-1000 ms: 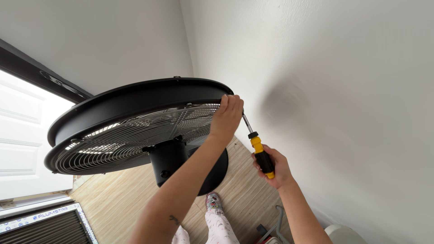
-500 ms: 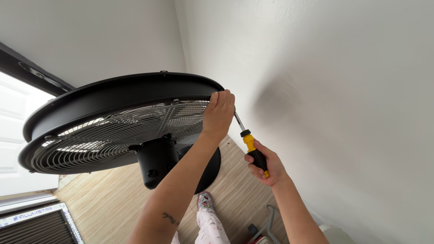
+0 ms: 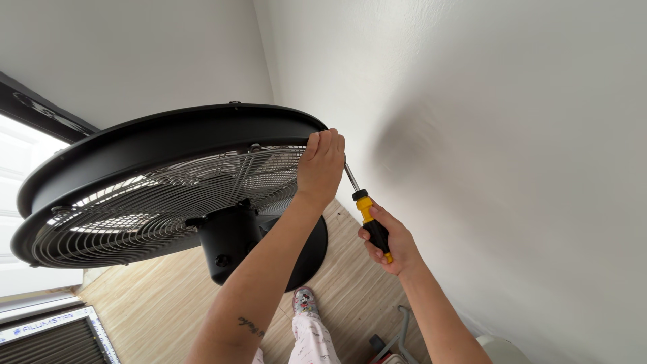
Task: The person uses a screwdriver to tighten screws on the front grille of a black standing fan. They systematically work around the perimeter of the fan cage, securing the screws to attach the grille to the fan body.
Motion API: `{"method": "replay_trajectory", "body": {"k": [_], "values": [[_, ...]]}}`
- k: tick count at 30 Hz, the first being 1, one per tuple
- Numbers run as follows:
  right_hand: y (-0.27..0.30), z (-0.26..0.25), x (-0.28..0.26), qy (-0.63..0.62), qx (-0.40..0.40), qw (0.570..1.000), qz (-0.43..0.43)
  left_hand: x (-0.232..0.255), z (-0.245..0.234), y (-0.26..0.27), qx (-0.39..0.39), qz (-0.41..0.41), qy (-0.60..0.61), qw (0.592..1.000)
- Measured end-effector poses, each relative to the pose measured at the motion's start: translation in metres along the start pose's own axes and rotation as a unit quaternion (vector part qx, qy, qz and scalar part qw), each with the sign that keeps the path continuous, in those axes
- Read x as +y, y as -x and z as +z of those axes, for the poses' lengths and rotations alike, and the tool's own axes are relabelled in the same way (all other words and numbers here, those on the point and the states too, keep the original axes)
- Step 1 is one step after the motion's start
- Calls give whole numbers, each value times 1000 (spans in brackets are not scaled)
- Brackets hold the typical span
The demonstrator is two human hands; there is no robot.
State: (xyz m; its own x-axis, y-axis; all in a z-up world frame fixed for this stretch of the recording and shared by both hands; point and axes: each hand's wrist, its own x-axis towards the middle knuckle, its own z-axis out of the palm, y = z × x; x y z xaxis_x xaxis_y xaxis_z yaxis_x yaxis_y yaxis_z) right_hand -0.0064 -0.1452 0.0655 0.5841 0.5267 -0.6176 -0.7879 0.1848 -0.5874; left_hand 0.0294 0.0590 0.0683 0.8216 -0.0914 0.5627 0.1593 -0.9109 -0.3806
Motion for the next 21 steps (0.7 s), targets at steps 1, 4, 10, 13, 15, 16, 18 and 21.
{"method": "replay_trajectory", "body": {"k": [1,4,10,13,15,16,18,21], "values": [[-1,1,0,1,1,1000,-1,-1,1,0,1,-2,0,1000],[-5,3,-1,6,6,1000,-1,-2,4,-1,7,-9,2,1000],[-4,9,-5,33,29,999,-7,-3,6,-2,-2,-8,-9,1000],[0,14,-3,67,48,996,-19,-1,4,0,-1,-12,-9,1000],[1,16,-3,109,69,991,-41,-2,5,-1,-8,-10,-19,1000],[1,17,-5,112,74,990,-43,-2,5,-2,-6,-11,-18,1000],[3,18,-8,118,86,988,-45,-1,4,-2,-3,-13,-14,1000],[4,18,-8,132,84,986,-60,-1,3,-1,-8,-11,-17,1000]]}}
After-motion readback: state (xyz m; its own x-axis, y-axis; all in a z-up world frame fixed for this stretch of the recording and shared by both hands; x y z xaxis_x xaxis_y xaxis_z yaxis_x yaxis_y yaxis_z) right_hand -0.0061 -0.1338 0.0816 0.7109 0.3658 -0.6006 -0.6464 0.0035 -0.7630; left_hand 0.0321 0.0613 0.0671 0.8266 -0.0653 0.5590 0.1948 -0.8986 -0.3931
